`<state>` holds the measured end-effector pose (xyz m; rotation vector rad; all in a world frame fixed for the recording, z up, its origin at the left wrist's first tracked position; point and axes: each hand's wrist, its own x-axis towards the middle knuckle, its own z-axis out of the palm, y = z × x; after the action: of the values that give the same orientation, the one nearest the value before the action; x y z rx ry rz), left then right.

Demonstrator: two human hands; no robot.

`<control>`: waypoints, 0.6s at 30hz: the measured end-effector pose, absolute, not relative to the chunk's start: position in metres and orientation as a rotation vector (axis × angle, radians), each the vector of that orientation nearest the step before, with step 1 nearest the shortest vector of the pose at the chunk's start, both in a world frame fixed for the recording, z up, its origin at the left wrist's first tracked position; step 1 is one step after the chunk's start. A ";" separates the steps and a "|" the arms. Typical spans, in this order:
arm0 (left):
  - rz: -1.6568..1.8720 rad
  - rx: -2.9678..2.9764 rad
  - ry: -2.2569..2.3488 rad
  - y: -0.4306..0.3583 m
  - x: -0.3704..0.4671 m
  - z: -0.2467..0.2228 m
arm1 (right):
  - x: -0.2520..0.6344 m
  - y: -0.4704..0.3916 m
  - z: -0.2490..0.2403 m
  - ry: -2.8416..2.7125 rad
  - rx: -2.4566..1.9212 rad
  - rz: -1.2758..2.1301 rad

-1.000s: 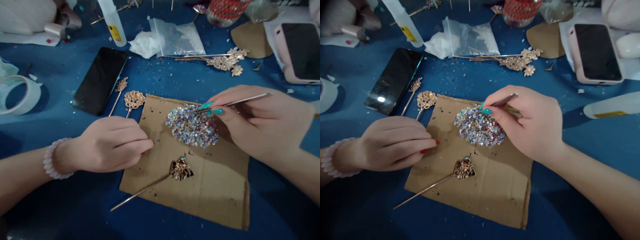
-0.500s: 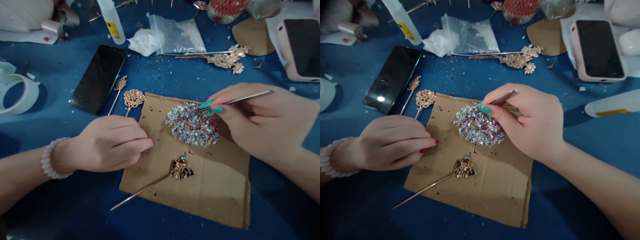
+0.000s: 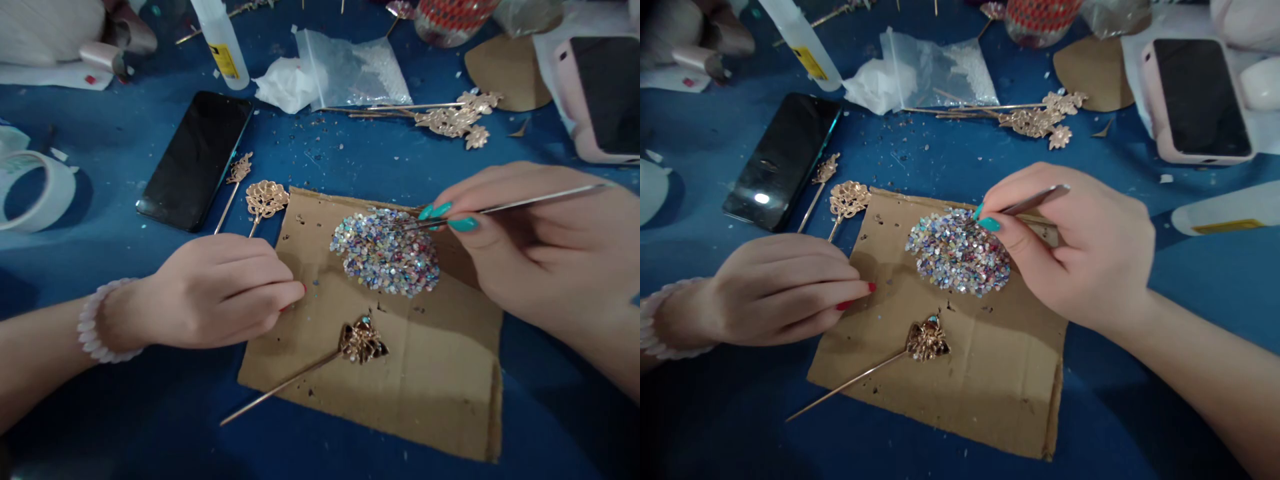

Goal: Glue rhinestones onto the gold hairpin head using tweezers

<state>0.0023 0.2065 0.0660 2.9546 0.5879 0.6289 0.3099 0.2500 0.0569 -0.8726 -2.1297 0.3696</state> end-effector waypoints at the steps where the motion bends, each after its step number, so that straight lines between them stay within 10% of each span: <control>1: 0.616 2.955 0.597 0.206 0.003 0.066 | 0.310 0.250 0.057 -2.146 -0.863 0.368; 18: 0.597 2.955 0.600 0.206 0.002 0.066 | 0.310 0.249 0.058 -2.188 -0.865 0.406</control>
<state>0.0021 0.2062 0.0663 2.9550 0.5998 0.5973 0.3096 0.2489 0.0578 -0.8655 -2.1878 0.4055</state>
